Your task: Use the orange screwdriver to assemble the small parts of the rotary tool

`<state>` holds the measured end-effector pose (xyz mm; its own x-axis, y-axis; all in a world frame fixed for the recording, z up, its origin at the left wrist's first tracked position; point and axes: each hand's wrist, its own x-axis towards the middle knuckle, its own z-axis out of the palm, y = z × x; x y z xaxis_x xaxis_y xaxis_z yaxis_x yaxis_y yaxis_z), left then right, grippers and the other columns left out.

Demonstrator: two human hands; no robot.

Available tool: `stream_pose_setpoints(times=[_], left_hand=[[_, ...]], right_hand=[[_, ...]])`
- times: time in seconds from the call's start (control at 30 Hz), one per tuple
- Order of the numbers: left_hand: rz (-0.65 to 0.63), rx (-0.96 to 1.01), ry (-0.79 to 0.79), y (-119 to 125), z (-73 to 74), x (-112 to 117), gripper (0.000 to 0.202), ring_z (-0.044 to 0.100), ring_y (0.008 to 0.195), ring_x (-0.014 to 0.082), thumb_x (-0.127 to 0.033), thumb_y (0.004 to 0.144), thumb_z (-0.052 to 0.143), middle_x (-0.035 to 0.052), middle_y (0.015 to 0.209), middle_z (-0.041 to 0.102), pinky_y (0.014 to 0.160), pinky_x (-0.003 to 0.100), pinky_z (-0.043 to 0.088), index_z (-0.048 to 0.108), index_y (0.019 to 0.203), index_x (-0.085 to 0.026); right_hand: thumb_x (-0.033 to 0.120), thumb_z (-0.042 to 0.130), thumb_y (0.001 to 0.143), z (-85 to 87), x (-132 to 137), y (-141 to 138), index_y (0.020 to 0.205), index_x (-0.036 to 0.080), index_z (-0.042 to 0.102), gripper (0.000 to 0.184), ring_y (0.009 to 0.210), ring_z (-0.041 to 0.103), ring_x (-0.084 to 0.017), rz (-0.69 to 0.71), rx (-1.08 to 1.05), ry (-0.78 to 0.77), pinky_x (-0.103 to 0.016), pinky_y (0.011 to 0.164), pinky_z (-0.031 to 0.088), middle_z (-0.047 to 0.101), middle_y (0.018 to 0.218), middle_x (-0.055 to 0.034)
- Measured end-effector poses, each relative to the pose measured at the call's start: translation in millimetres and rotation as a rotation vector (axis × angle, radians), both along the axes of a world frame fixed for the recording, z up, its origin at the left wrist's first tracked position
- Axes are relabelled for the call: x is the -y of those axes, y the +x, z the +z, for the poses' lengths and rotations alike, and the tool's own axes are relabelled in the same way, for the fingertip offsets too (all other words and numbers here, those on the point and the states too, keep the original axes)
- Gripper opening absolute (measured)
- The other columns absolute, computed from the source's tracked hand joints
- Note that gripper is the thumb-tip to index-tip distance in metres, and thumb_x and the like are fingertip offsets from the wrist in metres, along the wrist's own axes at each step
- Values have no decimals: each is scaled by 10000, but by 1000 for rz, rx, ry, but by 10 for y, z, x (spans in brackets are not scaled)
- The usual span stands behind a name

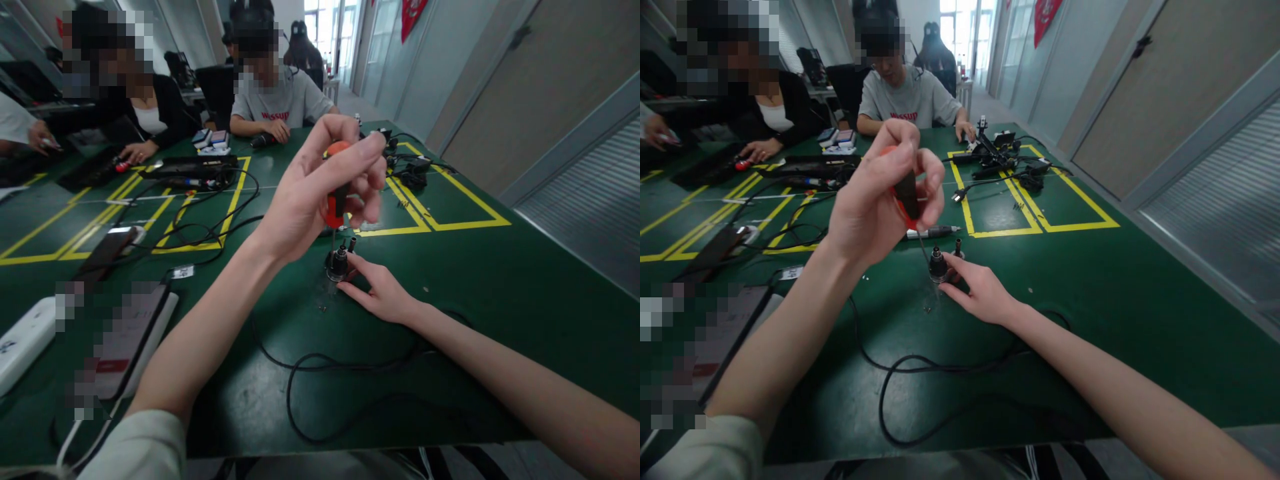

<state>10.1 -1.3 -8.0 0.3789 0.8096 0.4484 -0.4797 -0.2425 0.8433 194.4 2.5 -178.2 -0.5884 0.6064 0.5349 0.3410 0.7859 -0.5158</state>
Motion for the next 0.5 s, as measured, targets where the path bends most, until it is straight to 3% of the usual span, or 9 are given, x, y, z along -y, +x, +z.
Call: stream_pose_setpoints(times=[0.13,0.23,0.3,0.4,0.5], left_hand=[[-21,34,22,-6,-3,-8,132,350,398,64,-320,958,599,-48,603,547,414,222,205,546,922,-205],[-102,43,24,-35,-5,-18,401,410,472,88,-493,1001,491,4,600,532,464,222,288,625,838,-152],[-122,63,8,-46,0,-15,464,485,549,104,-421,1050,365,26,625,541,545,218,392,612,771,-145],[-87,37,-49,-39,19,4,391,610,647,122,-265,1063,288,27,699,593,651,234,483,549,790,-160],[-42,-18,-84,-24,36,16,213,608,540,104,-286,1043,414,-8,734,616,539,199,412,504,874,-191]], right_hand=[[334,598,1037,-14,6,0,1491,198,481,489,837,782,-248,2,-11,-3,-398,777,650,779,1094,-118],[344,600,1037,-30,3,4,1485,192,496,485,843,782,-245,1,-22,-4,-397,782,656,777,1100,-120],[351,601,1035,-36,1,7,1487,192,499,489,844,782,-244,-3,-18,-5,-395,783,658,778,1098,-119],[347,603,1031,-35,3,6,1500,199,490,504,842,784,-246,-8,-8,-8,-400,793,659,781,1099,-115],[340,604,1029,-30,7,1,1495,205,491,498,825,783,-249,-11,-16,5,-399,774,658,784,1081,-107]])
